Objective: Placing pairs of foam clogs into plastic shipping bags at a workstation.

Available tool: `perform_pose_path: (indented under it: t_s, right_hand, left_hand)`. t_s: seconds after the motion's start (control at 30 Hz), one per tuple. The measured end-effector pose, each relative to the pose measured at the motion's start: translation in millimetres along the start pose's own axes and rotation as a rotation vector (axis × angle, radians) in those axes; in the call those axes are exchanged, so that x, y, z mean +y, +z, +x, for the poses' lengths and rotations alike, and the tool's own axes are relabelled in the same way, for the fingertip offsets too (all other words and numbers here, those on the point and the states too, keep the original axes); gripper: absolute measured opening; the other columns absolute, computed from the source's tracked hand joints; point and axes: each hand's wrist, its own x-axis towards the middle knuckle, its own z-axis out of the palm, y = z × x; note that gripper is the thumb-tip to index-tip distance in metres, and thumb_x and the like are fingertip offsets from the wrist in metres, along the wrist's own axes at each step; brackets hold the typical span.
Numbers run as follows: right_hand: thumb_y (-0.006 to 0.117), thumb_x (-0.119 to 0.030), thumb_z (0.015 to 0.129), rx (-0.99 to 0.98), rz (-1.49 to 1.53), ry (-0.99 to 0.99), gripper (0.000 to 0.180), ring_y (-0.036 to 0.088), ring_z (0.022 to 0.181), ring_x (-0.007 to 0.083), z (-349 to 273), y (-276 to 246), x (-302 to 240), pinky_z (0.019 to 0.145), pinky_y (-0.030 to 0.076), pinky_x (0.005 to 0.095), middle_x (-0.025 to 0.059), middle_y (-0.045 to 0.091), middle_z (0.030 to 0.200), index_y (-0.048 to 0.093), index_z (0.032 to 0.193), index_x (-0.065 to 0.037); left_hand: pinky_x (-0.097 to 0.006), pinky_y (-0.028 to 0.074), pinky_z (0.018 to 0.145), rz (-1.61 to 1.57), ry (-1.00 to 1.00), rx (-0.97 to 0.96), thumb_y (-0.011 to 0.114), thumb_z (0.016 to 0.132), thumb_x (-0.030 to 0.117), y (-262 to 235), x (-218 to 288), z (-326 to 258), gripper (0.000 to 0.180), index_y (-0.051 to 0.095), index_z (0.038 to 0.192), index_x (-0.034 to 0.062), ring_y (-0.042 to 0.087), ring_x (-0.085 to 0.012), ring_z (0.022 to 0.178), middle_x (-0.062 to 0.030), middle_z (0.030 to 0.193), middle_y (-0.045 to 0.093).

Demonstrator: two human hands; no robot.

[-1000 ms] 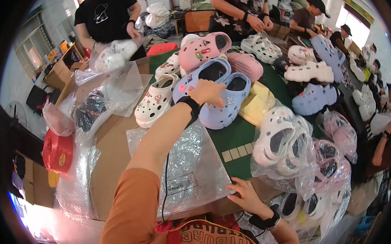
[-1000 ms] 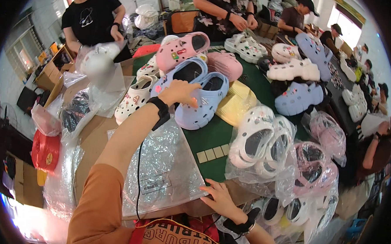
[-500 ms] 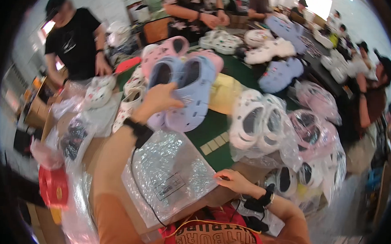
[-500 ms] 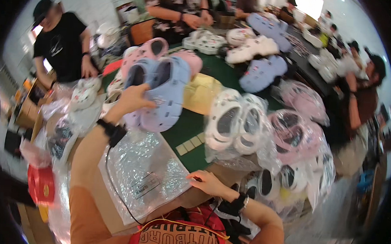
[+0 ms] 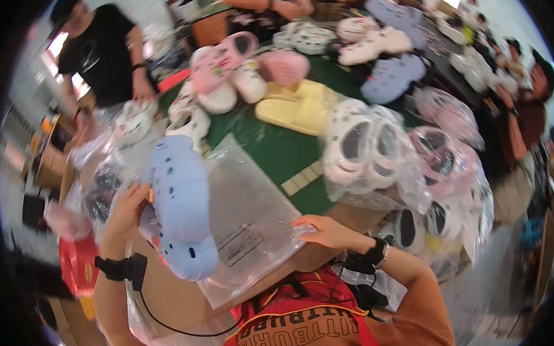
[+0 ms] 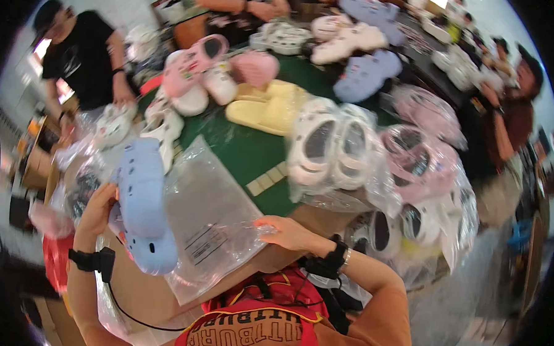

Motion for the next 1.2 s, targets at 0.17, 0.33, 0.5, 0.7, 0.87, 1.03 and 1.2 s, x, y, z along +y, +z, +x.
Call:
perform_pose_path:
  t_s: [0.17,0.33,0.5,0.7,0.87,1.03,1.2]
  right_hand:
    - [0.061,-0.020,0.081,-0.190,0.029,0.155,0.037,0.055,0.102,0.0194,7.6,-1.6,-28.6,0.087,0.043,0.0319,0.0102,0.058,0.111,0.055,0.113,-0.003]
    - [0.062,-0.016,0.078,-0.143,-0.022,0.210,0.032,0.056,0.097,0.0181,11.7,-2.1,-32.3,0.082,0.044,0.0301,0.0097,0.060,0.105,0.058,0.106,-0.002]
    - [0.060,-0.011,0.076,-0.059,-0.012,0.252,0.029,0.054,0.093,0.0150,9.2,0.4,-17.4,0.082,0.041,0.0276,0.0075,0.061,0.099,0.058,0.104,-0.002]
    - [0.059,-0.008,0.076,0.003,0.068,0.285,0.028,0.051,0.090,0.0116,13.2,7.8,-11.9,0.082,0.039,0.0243,0.0033,0.058,0.096,0.057,0.103,0.000]
    - [0.059,-0.007,0.077,0.047,0.108,0.300,0.027,0.050,0.088,0.0097,12.7,11.3,-13.7,0.079,0.039,0.0229,0.0021,0.058,0.096,0.058,0.103,-0.001]
    - [0.060,-0.008,0.077,0.062,0.016,0.305,0.027,0.051,0.086,0.0086,14.9,14.8,-15.8,0.076,0.041,0.0226,0.0015,0.058,0.095,0.058,0.103,-0.001]
    - [0.065,-0.009,0.074,-0.029,0.121,0.337,0.041,0.050,0.098,0.0123,14.4,10.7,-33.7,0.085,0.039,0.0242,0.0040,0.056,0.106,0.053,0.113,-0.002]
  left_hand:
    - [-0.025,0.049,0.060,-0.041,-0.311,0.276,0.051,0.090,0.021,-25.8,-12.5,-90.0,0.016,0.054,0.099,0.0075,0.061,-0.0122,0.071,-0.0058,0.084,0.062]
    - [-0.022,0.047,0.050,0.136,-0.323,0.205,0.053,0.089,0.026,-19.8,-38.1,-110.9,0.025,0.055,0.104,0.0052,0.059,-0.0115,0.058,-0.0059,0.078,0.062]
    - [-0.020,0.045,0.053,0.204,-0.171,0.240,0.052,0.089,0.022,-33.7,-53.6,-118.1,0.022,0.057,0.102,0.0044,0.057,-0.0094,0.059,-0.0050,0.079,0.061]
    - [-0.024,0.046,0.062,0.444,-0.196,0.324,0.054,0.083,0.010,-65.5,-89.1,-133.2,0.027,0.055,0.109,0.0021,0.056,-0.0110,0.072,-0.0056,0.089,0.060]
    - [-0.036,0.044,0.081,0.913,-0.011,0.251,0.061,0.069,0.008,-58.2,-100.4,-134.7,0.058,0.045,0.125,0.0069,0.053,-0.0303,0.094,-0.0157,0.112,0.053]
    - [-0.039,0.036,0.088,1.267,-0.009,0.117,0.070,0.062,0.016,-42.0,-96.5,-137.7,0.072,0.042,0.128,0.0057,0.045,-0.0321,0.102,-0.0136,0.110,0.053]
    - [-0.039,0.031,0.086,1.404,0.128,0.252,0.071,0.054,0.020,-29.4,-96.1,-128.3,0.081,0.042,0.129,0.0075,0.044,-0.0271,0.099,-0.0084,0.107,0.054]
